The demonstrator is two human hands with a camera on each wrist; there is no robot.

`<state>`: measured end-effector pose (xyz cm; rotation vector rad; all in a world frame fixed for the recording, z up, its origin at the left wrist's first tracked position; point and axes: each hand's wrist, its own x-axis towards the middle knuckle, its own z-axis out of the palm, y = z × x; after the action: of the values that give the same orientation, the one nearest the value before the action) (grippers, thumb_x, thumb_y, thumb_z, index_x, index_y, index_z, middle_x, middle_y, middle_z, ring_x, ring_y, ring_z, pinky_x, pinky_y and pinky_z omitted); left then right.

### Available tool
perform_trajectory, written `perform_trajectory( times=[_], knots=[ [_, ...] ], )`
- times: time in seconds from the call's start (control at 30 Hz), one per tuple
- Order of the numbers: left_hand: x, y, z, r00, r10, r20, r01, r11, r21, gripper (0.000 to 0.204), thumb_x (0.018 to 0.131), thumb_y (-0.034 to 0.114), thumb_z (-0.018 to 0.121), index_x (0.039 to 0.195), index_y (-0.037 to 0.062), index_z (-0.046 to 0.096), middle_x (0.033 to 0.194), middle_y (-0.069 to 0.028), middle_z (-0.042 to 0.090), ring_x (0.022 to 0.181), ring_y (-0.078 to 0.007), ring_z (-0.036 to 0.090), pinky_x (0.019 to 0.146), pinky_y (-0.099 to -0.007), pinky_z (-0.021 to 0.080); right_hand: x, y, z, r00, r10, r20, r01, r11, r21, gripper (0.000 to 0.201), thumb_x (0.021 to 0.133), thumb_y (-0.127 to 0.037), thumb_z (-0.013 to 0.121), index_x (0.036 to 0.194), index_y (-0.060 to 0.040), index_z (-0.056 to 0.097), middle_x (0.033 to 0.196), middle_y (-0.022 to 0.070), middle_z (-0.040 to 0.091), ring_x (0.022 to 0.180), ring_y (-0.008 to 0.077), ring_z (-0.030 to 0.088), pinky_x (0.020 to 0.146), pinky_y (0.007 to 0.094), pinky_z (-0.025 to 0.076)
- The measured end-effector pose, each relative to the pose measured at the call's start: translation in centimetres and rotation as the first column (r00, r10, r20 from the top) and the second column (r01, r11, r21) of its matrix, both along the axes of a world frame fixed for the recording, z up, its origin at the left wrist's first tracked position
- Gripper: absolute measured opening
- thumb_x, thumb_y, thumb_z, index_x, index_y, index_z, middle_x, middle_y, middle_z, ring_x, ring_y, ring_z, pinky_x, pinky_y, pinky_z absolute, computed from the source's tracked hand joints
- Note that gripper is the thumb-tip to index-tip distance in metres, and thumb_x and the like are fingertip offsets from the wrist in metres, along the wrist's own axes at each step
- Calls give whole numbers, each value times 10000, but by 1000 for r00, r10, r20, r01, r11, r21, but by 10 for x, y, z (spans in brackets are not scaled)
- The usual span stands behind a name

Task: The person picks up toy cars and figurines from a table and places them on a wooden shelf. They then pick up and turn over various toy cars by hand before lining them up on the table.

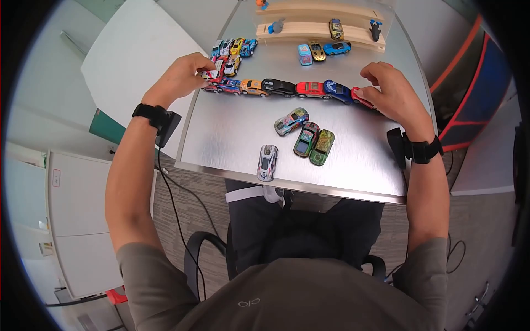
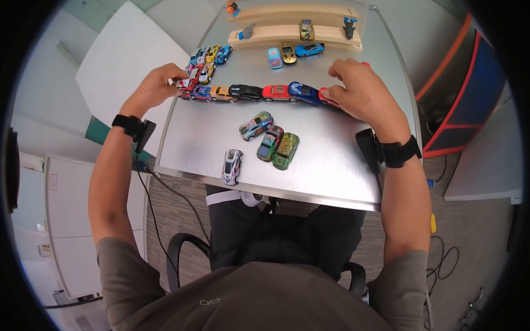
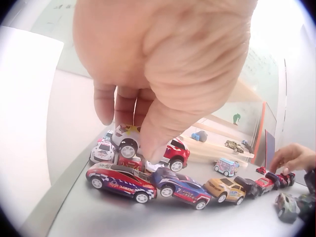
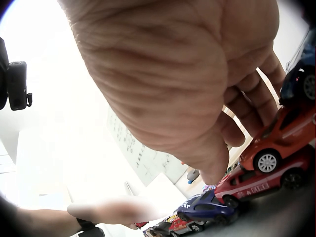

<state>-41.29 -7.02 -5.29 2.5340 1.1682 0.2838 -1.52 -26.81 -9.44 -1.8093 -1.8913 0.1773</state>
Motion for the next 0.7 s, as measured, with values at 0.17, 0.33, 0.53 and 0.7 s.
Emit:
perform_trajectory(
  times=[0.17,0.33,0.53,0.7],
  knots=[
    [3,4,-2,998,34,-55,-37,997,-60,368,767,-111,684,1119,-4,703,1033,-62,659,994,-194,624,851,-319,517,-5,-2,5,1000,-20,-12,20,999,-27,342,831,-183,685,1082,47,659,1005,223,668,918,385,640,825,428,503],
    [1,5,-7,999,33,-41,-36,996,-78,384,775,-107,696,1139,13,705,1061,-80,671,1013,-216,639,872,-333,525,-3,-1,3,1000,1,-4,-1,1000,-26,344,833,-187,694,1080,50,658,1011,224,668,921,388,640,830,428,502],
    [-6,1,-9,1000,-8,-20,7,1000,-30,462,769,-107,700,1207,39,695,1104,-85,657,1030,-220,642,850,-326,521,-4,-1,4,1000,-5,-3,4,999,-39,350,833,-190,701,1086,49,659,1020,224,671,928,388,643,837,428,505],
    [-16,2,-14,1000,17,0,-17,1000,-16,518,754,-119,687,1247,40,679,1142,-68,638,1040,-186,630,780,-302,508,-4,-1,4,1000,-9,-12,9,999,-43,351,835,-190,701,1090,48,660,1018,221,673,926,382,646,838,427,508]
  ],
)
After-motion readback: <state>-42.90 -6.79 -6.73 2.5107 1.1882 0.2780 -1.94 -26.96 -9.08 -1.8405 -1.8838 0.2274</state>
